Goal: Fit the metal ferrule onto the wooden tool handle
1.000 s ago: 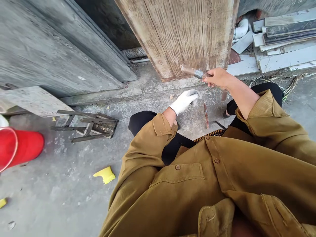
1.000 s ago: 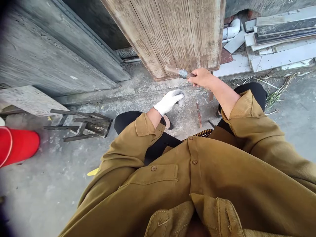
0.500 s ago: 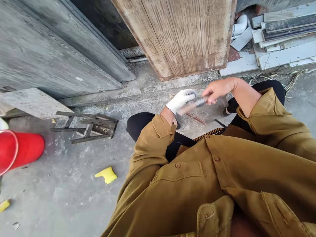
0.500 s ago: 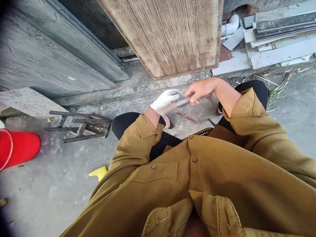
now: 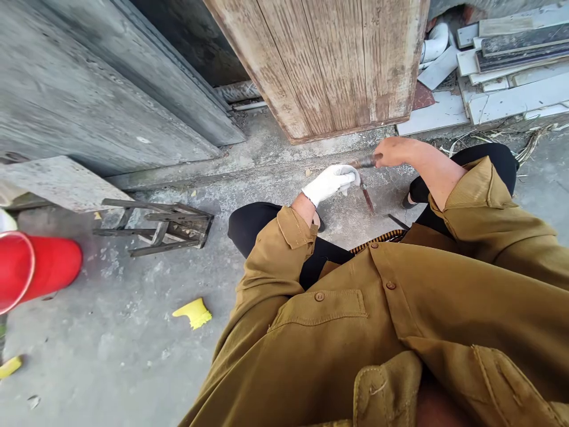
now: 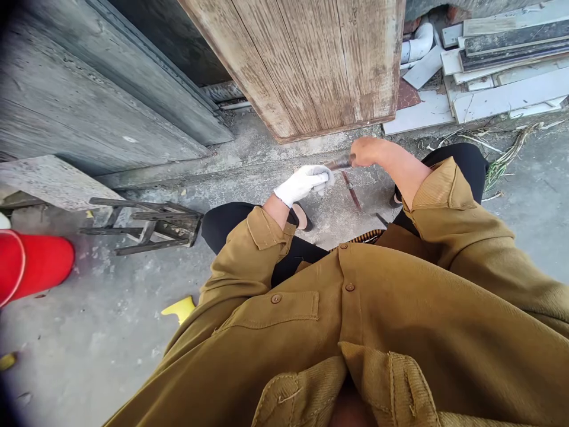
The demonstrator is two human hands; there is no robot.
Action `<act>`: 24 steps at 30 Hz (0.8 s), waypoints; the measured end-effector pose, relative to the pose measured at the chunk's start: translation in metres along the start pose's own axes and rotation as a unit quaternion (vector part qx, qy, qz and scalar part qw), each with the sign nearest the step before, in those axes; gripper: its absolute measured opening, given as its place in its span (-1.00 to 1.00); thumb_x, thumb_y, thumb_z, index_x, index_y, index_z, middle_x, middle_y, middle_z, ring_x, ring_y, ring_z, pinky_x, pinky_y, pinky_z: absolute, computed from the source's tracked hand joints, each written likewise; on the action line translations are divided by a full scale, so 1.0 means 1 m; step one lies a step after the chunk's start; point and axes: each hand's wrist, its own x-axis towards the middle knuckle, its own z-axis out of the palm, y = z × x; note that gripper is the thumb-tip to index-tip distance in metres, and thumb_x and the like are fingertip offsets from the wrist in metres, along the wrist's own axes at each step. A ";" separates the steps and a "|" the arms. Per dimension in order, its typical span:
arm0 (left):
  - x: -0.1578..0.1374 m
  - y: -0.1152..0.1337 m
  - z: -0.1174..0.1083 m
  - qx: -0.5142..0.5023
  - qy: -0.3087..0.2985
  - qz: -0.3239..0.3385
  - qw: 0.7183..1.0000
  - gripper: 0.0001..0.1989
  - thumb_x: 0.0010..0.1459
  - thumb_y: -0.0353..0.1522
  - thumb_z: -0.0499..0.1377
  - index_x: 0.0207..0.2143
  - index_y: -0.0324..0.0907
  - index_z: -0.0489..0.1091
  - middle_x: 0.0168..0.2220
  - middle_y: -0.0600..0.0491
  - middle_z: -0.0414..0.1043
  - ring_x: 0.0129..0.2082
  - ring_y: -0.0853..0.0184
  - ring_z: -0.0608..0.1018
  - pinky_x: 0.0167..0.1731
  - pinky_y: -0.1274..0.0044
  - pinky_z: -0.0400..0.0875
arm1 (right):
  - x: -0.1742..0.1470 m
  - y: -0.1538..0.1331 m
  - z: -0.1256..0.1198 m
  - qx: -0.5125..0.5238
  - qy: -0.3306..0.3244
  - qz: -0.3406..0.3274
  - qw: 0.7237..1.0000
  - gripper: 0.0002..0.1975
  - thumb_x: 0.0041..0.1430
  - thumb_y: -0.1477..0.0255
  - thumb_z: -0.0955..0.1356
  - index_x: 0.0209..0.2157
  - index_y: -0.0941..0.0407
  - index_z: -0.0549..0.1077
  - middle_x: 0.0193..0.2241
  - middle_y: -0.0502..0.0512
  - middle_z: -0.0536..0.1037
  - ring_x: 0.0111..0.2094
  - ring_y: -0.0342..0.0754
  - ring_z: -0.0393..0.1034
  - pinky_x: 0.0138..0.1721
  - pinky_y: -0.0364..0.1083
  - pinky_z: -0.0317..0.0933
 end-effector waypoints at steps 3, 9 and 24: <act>-0.002 0.003 -0.001 0.024 0.018 -0.001 1.000 -0.76 0.16 -0.26 0.37 -0.38 -0.27 0.51 -0.45 0.08 0.47 -0.62 0.55 0.26 -0.53 0.59 0.40 | -0.005 -0.004 0.007 -0.004 -0.175 -0.073 0.982 -0.87 0.30 0.38 0.52 -0.28 0.16 0.66 -0.45 0.06 0.56 -0.34 0.00 0.49 -0.19 -0.03 0.30; -0.002 0.006 -0.003 0.029 0.082 -0.007 0.996 -0.84 0.18 -0.35 0.37 -0.37 -0.27 0.51 -0.52 0.10 0.43 -0.60 0.53 0.30 -0.57 0.65 0.19 | -0.027 -0.007 -0.004 0.127 -0.232 -0.218 0.939 -0.75 0.27 0.22 0.53 -0.21 0.13 0.65 -0.38 0.02 0.59 -0.32 -0.07 0.48 -0.19 -0.10 0.34; -0.010 0.014 -0.008 0.001 0.022 -0.001 1.000 -0.72 0.17 -0.23 0.42 -0.39 -0.27 0.53 -0.65 0.18 0.25 -0.65 0.52 0.21 -0.50 0.59 0.44 | -0.001 0.011 0.002 -0.003 -0.036 -0.046 0.998 -0.84 0.35 0.39 0.45 -0.14 0.17 0.66 -0.29 0.18 0.64 -0.22 0.10 0.53 -0.16 0.01 0.30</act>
